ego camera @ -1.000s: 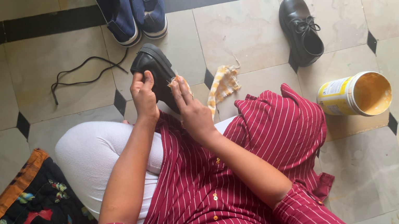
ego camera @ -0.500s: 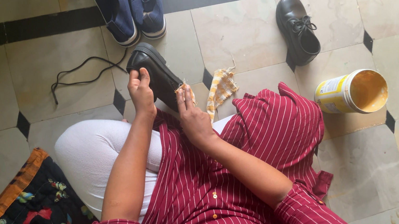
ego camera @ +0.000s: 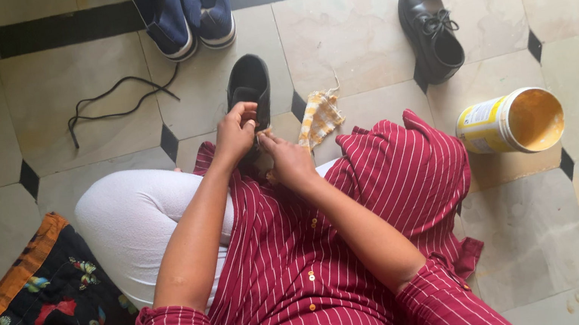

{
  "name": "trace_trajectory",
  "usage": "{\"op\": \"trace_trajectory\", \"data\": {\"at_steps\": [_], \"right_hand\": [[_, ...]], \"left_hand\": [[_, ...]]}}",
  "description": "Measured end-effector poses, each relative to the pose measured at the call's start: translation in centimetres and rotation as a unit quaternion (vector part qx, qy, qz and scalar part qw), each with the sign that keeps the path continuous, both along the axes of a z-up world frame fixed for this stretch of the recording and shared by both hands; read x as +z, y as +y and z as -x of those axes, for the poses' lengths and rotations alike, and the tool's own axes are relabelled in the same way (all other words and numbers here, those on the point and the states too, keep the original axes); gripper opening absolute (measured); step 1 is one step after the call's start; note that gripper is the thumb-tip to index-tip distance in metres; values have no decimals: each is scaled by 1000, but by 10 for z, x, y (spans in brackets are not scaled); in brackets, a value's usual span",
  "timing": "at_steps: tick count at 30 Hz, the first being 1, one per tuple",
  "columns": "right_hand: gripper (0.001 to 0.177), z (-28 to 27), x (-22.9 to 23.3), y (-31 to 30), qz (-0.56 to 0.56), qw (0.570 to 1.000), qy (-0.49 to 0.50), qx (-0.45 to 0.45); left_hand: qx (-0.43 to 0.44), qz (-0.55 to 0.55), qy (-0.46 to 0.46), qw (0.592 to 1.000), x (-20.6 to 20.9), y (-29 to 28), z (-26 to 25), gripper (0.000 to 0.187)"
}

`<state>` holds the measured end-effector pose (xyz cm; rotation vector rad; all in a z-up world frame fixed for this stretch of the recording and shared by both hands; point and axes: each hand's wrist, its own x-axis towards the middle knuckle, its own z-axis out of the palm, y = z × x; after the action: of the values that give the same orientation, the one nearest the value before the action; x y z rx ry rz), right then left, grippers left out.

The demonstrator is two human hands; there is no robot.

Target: The person sits on the floor and wipes a black shoe with a cloth, then ties the shoelaces. A tub of polish and other shoes are visible nearby.

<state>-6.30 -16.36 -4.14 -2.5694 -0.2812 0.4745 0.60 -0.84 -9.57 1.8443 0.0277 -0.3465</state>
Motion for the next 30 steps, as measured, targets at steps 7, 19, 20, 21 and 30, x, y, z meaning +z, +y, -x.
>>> {"op": "trace_trajectory", "data": {"at_steps": [7,19,20,21,30], "right_hand": [[50,-22,-5,-38,-110,981,153,-37],[105,0,-10,8,118,985,125,-32],[104,5,-11,9,116,987,114,-10],[103,11,-13,7,113,988,106,13],[77,-3,7,-21,-27,998,-37,-39]], "left_hand": [[46,46,52,997,-5,1,0,63],[37,247,163,955,-2,-7,-5,100],[38,245,162,955,0,-7,-5,100],[39,243,162,956,2,-7,-3,101],[45,-54,-84,994,42,-13,3,55]]}}
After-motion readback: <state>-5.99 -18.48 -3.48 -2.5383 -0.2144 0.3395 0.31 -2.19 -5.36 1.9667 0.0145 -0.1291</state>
